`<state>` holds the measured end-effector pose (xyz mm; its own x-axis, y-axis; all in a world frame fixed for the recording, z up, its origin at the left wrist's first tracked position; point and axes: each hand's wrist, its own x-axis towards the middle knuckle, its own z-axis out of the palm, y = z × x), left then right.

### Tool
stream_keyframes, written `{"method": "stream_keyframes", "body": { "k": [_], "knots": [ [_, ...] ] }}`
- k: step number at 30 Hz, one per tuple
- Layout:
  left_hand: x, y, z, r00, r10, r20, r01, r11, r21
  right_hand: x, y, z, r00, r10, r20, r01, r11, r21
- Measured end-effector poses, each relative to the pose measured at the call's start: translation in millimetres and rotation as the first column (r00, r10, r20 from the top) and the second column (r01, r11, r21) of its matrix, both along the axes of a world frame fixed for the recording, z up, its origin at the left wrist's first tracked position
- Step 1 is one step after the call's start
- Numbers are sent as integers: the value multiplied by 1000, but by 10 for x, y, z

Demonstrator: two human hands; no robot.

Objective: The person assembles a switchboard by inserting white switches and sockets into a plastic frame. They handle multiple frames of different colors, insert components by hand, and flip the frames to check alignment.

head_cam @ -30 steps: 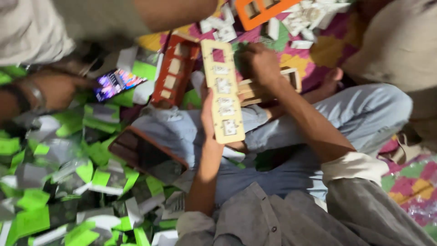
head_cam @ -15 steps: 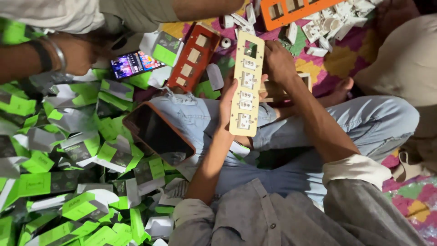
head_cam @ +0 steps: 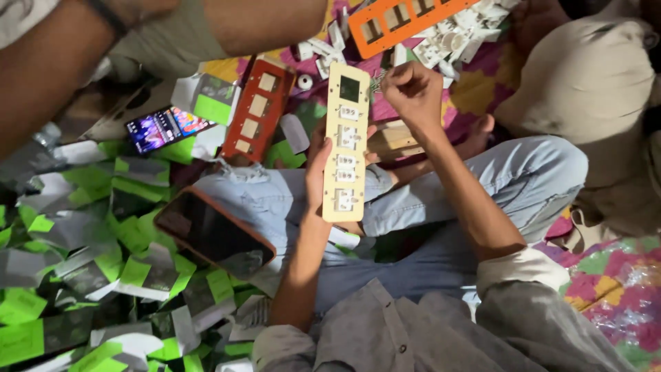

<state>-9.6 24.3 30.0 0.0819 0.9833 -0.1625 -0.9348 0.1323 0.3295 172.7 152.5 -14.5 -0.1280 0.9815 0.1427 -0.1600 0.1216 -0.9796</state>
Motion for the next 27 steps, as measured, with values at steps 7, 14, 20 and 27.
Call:
{"method": "stream_keyframes", "body": {
  "k": [7, 14, 20, 27],
  "knots": [
    [20, 27, 75, 946, -12, -324, 5, 1000, -21, -58, -342, 529, 990, 103, 98, -104, 995, 9],
    [10, 5, 149, 863, -55, -502, 40, 998, -40, -103, -416, 909, 879, 108, 464, -227, 951, 209],
    [-34, 9, 128, 900, -84, -427, 66, 996, -57, -144, -385, 1004, 862, 117, 493, -263, 935, 239],
    [-47, 12, 122, 942, -104, -318, 90, 994, -59, -188, -396, 1015, 871, 112, 478, -237, 949, 208]
  ]
}}
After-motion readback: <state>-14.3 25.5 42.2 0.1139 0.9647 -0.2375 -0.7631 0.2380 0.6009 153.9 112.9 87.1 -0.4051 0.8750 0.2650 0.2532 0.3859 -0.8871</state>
